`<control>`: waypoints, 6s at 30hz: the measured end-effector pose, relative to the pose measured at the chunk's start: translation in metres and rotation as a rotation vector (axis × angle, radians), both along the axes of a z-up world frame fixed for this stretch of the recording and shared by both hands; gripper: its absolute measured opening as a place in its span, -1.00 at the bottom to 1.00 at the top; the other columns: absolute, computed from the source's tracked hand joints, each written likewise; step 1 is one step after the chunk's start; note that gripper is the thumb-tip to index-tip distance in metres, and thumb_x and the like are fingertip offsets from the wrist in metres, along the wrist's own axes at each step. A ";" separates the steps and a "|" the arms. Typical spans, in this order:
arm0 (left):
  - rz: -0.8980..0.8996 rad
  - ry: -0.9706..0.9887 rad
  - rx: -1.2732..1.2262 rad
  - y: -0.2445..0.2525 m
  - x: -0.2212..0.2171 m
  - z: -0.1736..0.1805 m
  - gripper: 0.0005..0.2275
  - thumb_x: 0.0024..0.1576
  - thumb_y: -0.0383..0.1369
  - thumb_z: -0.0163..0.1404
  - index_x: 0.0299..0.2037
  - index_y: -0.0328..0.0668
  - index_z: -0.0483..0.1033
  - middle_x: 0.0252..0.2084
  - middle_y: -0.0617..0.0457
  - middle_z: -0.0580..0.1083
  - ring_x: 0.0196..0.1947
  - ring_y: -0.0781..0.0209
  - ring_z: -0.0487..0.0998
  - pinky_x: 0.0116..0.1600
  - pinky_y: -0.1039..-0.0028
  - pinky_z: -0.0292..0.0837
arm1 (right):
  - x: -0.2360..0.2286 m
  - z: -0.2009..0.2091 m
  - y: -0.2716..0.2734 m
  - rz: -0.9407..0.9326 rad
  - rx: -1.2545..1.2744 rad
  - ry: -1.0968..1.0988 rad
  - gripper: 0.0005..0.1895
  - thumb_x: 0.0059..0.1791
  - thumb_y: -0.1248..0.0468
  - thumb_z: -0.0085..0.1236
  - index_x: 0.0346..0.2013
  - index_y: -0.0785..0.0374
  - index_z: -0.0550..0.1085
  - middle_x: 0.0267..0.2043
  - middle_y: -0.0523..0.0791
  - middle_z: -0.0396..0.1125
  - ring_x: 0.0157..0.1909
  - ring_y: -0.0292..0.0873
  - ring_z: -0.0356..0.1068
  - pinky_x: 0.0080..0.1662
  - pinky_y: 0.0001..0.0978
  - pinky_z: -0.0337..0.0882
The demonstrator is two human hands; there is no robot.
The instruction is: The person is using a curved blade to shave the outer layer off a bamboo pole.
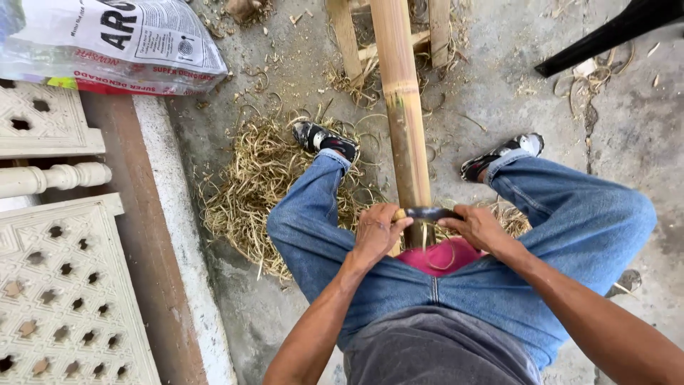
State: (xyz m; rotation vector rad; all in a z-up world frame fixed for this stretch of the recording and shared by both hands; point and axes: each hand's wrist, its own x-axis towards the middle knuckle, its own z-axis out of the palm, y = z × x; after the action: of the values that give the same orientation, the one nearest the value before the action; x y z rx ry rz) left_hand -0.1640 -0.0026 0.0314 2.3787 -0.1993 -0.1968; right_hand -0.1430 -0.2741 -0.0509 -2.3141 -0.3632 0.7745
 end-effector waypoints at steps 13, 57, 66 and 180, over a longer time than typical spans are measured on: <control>0.280 -0.139 0.319 0.021 0.255 -0.049 -0.64 0.18 0.04 0.01 -0.15 -0.09 0.49 -0.22 0.04 0.49 -0.16 0.08 0.48 -0.09 0.15 0.24 | 0.271 0.007 0.083 -0.349 0.159 -0.380 -0.65 0.08 0.08 0.27 -0.20 0.36 0.46 -0.28 0.11 0.46 -0.32 0.04 0.45 -0.26 -0.07 0.40; 0.351 -0.084 0.166 0.027 0.265 -0.074 -0.68 0.18 0.03 0.02 -0.20 -0.04 0.45 -0.25 0.13 0.47 -0.25 0.21 0.42 -0.06 0.17 0.23 | 0.289 0.008 0.082 -0.244 0.084 -0.444 -0.61 0.16 0.04 0.21 -0.21 0.35 0.41 -0.41 0.03 0.46 -0.49 -0.18 0.40 -0.52 -0.34 0.35; 0.347 -0.147 0.203 0.012 0.188 -0.061 -0.67 0.16 0.03 0.05 -0.20 -0.03 0.45 -0.28 0.14 0.42 -0.26 0.21 0.38 -0.13 0.22 0.17 | 0.208 0.011 0.064 -0.198 0.054 -0.640 -0.57 0.17 0.05 0.23 -0.28 0.36 0.35 -0.46 0.14 0.38 -0.48 0.13 0.38 -0.43 -0.03 0.31; 0.163 -0.009 0.000 0.009 -0.007 -0.046 -0.78 0.19 -0.14 0.06 -0.13 -0.05 0.46 -0.20 0.06 0.41 -0.13 0.11 0.33 -0.05 0.21 0.11 | -0.010 0.006 0.003 0.049 -0.033 -0.146 -0.66 0.06 0.08 0.20 -0.39 0.32 0.51 -0.58 0.14 0.40 -0.55 0.13 0.36 -0.50 -0.06 0.31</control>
State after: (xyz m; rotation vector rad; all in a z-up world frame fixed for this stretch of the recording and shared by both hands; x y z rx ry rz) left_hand -0.1710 0.0065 -0.0144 2.3828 -0.0093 -0.1086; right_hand -0.1531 -0.2710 -0.0445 -2.4079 -0.4767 0.6406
